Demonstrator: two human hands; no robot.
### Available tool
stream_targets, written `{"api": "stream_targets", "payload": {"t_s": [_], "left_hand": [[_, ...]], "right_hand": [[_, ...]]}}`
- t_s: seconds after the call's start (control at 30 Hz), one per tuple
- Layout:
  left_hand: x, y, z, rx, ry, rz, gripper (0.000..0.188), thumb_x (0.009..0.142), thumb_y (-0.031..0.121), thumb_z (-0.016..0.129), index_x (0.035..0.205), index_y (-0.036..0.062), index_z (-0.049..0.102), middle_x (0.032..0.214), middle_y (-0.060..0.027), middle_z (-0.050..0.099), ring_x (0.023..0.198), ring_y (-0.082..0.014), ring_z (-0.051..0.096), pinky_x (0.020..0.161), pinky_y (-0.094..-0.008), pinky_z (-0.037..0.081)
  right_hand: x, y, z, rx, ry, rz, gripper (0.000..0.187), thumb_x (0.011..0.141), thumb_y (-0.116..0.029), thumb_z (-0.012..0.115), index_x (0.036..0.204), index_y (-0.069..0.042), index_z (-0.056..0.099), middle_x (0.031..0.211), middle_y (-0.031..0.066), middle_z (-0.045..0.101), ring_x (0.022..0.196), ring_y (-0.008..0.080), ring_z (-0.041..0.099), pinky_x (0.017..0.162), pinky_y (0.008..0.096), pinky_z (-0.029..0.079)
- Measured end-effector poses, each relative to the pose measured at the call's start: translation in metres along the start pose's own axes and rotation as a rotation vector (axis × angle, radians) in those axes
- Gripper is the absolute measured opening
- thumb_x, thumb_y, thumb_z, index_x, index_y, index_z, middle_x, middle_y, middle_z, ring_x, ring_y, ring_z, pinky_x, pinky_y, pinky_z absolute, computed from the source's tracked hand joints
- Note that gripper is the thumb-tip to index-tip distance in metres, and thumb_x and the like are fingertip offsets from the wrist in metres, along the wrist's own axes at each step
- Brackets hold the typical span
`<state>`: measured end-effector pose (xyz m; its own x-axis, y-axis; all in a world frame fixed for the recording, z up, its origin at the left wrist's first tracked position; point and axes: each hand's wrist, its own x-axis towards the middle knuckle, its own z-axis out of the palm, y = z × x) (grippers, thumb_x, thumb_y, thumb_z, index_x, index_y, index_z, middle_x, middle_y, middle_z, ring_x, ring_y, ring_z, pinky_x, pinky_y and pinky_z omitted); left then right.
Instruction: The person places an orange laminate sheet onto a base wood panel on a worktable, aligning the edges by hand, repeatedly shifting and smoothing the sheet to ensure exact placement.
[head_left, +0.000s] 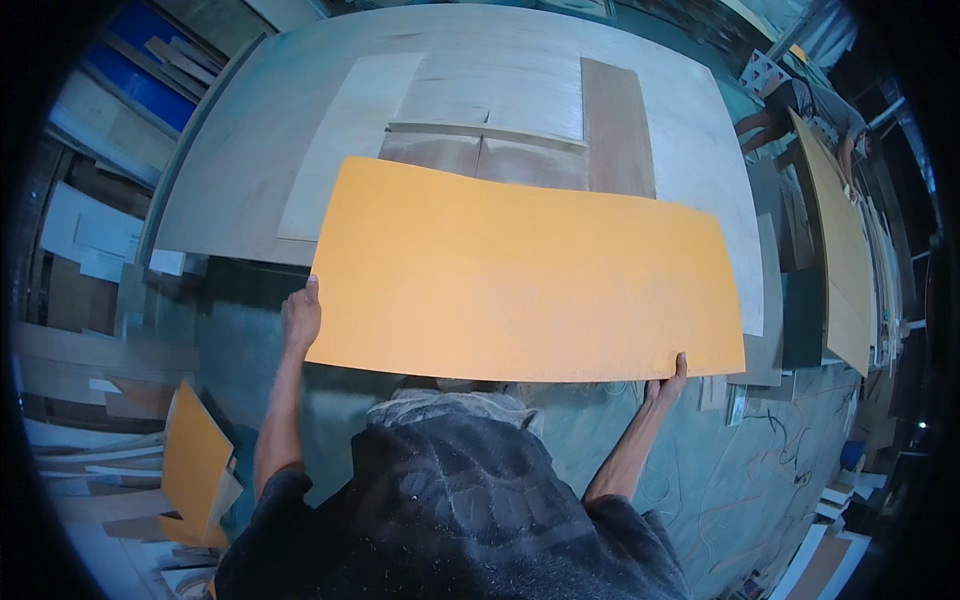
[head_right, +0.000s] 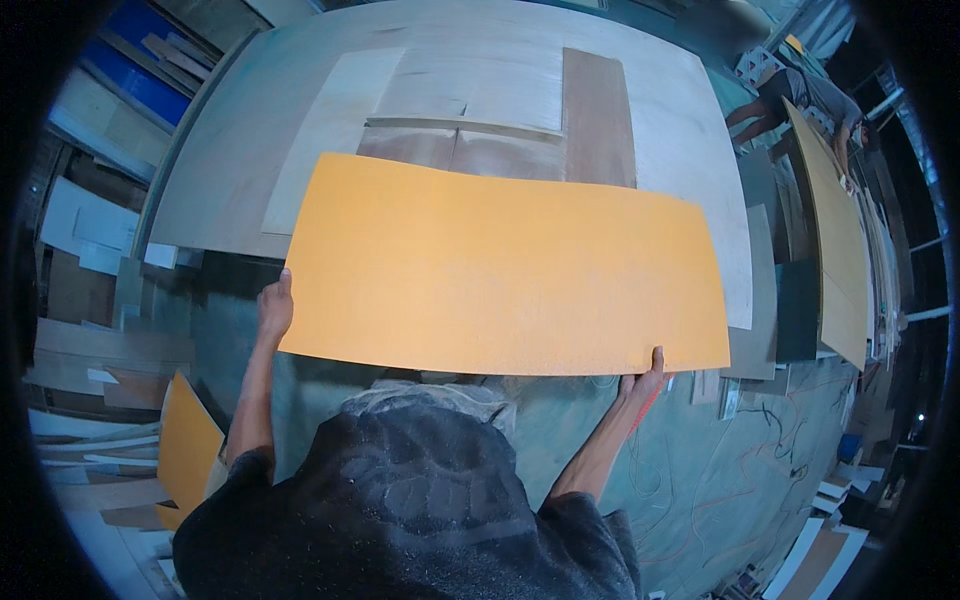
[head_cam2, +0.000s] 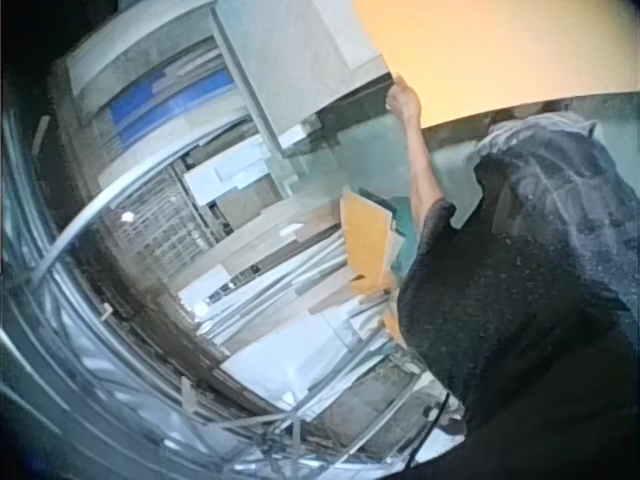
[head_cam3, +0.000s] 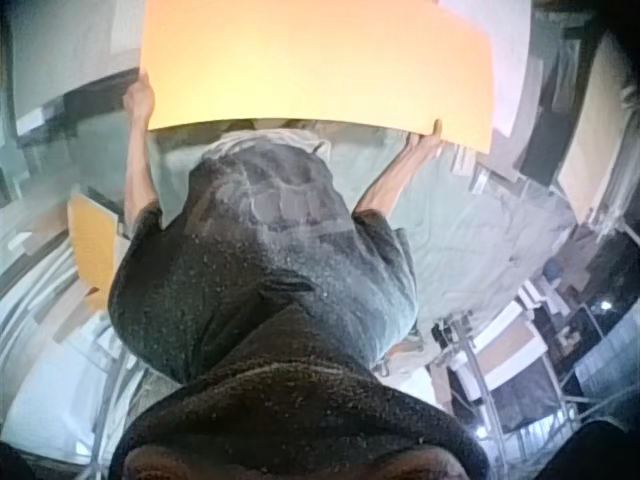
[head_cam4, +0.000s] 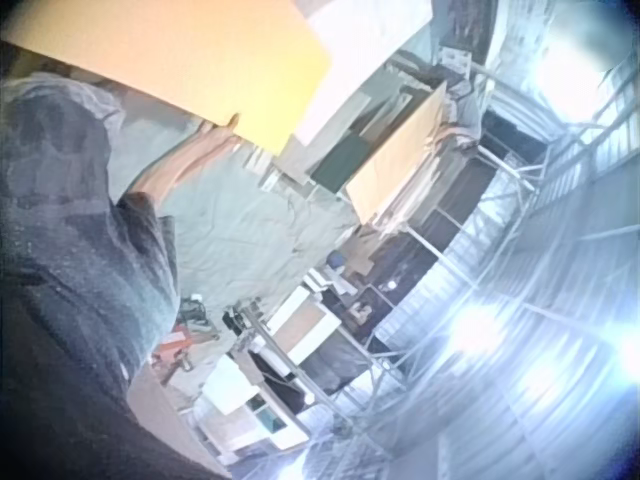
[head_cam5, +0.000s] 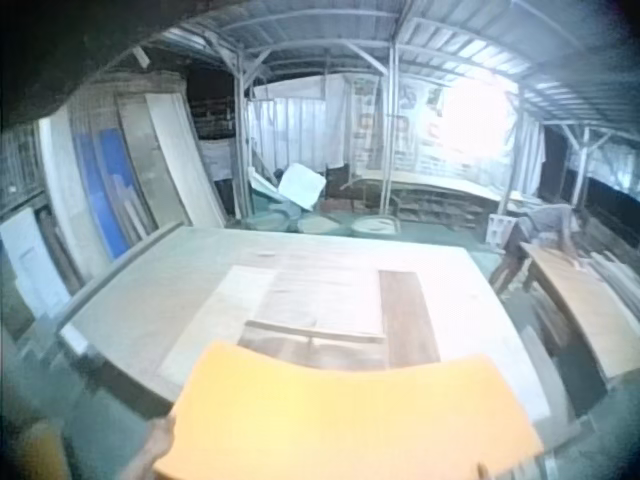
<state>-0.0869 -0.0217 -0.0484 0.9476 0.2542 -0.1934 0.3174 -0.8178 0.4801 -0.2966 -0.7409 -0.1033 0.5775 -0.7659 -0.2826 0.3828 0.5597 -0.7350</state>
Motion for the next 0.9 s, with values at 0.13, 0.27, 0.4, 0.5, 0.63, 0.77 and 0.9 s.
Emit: {"api": "stream_targets", "payload": {"t_s": [0.13, 0.27, 0.4, 0.5, 0.63, 0.77, 0.9], "left_hand": [[-0.021, -0.034, -0.017, -0.120, -0.005, -0.014, 0.076, 0.113, 0.053, 0.032, 0.087, -0.0130, 0.060, 0.077, -0.0342, 0.057, 0.074, -0.0428, 0.057, 0.073, -0.0556, 0.043], [-0.054, -0.077, -0.030, -0.287, -0.027, -0.077, 0.073, 0.114, 0.052, 0.033, 0.086, -0.0122, 0.055, 0.069, -0.0221, 0.049, 0.069, -0.0267, 0.041, 0.067, -0.0488, 0.040], [-0.071, -0.146, -0.047, -0.400, 0.034, -0.119, 0.073, 0.113, 0.055, 0.032, 0.089, -0.0109, 0.053, 0.070, -0.0162, 0.047, 0.071, -0.0229, 0.039, 0.066, -0.0454, 0.039], [-0.081, -0.190, -0.078, -0.420, 0.057, -0.218, 0.073, 0.113, 0.056, 0.033, 0.090, -0.0102, 0.053, 0.072, -0.0150, 0.047, 0.071, -0.0229, 0.040, 0.066, -0.0447, 0.039], [-0.107, -0.261, -0.121, -0.428, 0.172, -0.313, 0.075, 0.112, 0.059, 0.035, 0.089, -0.0100, 0.055, 0.072, -0.0161, 0.048, 0.071, -0.0227, 0.044, 0.067, -0.0450, 0.040], [-0.154, -0.305, -0.167, -0.405, 0.309, -0.458, 0.077, 0.111, 0.061, 0.037, 0.091, -0.0101, 0.060, 0.071, -0.0168, 0.051, 0.070, -0.0257, 0.048, 0.069, -0.0443, 0.042], [-0.225, -0.370, -0.178, -0.548, 0.502, -0.517, 0.073, 0.112, 0.055, 0.038, 0.097, -0.0117, 0.064, 0.074, -0.0193, 0.060, 0.070, -0.0310, 0.049, 0.074, -0.0432, 0.046]], "right_hand": [[-0.049, 0.006, 0.012, 0.006, -0.126, -0.030, 0.055, 0.101, -0.015, 0.063, 0.151, 0.000, 0.046, 0.147, 0.0175, 0.058, 0.133, 0.0339, 0.058, 0.112, 0.0531, 0.051], [-0.090, 0.005, 0.033, 0.033, -0.122, -0.022, 0.055, 0.100, -0.018, 0.064, 0.149, 0.002, 0.048, 0.145, 0.0186, 0.059, 0.132, 0.0333, 0.059, 0.112, 0.0500, 0.051], [-0.134, 0.015, 0.073, 0.106, -0.113, 0.003, 0.057, 0.100, -0.019, 0.065, 0.150, 0.002, 0.048, 0.146, 0.0189, 0.059, 0.132, 0.0335, 0.059, 0.112, 0.0503, 0.050], [-0.164, 0.032, 0.103, 0.087, -0.220, -0.007, 0.057, 0.099, -0.019, 0.065, 0.150, 0.002, 0.048, 0.145, 0.0186, 0.060, 0.133, 0.0336, 0.059, 0.112, 0.0519, 0.050], [-0.193, 0.079, 0.158, 0.000, -0.311, -0.002, 0.056, 0.099, -0.022, 0.063, 0.148, 0.002, 0.051, 0.146, 0.0193, 0.060, 0.134, 0.0354, 0.058, 0.113, 0.0536, 0.049], [-0.195, 0.156, 0.224, -0.014, -0.405, 0.107, 0.052, 0.096, -0.020, 0.066, 0.142, 0.002, 0.057, 0.139, 0.0192, 0.065, 0.129, 0.0354, 0.062, 0.111, 0.0531, 0.050], [-0.214, 0.250, 0.310, 0.059, -0.578, 0.433, 0.041, 0.094, -0.018, 0.068, 0.130, 0.001, 0.064, 0.131, 0.0191, 0.069, 0.121, 0.0343, 0.067, 0.103, 0.0507, 0.057]]}}
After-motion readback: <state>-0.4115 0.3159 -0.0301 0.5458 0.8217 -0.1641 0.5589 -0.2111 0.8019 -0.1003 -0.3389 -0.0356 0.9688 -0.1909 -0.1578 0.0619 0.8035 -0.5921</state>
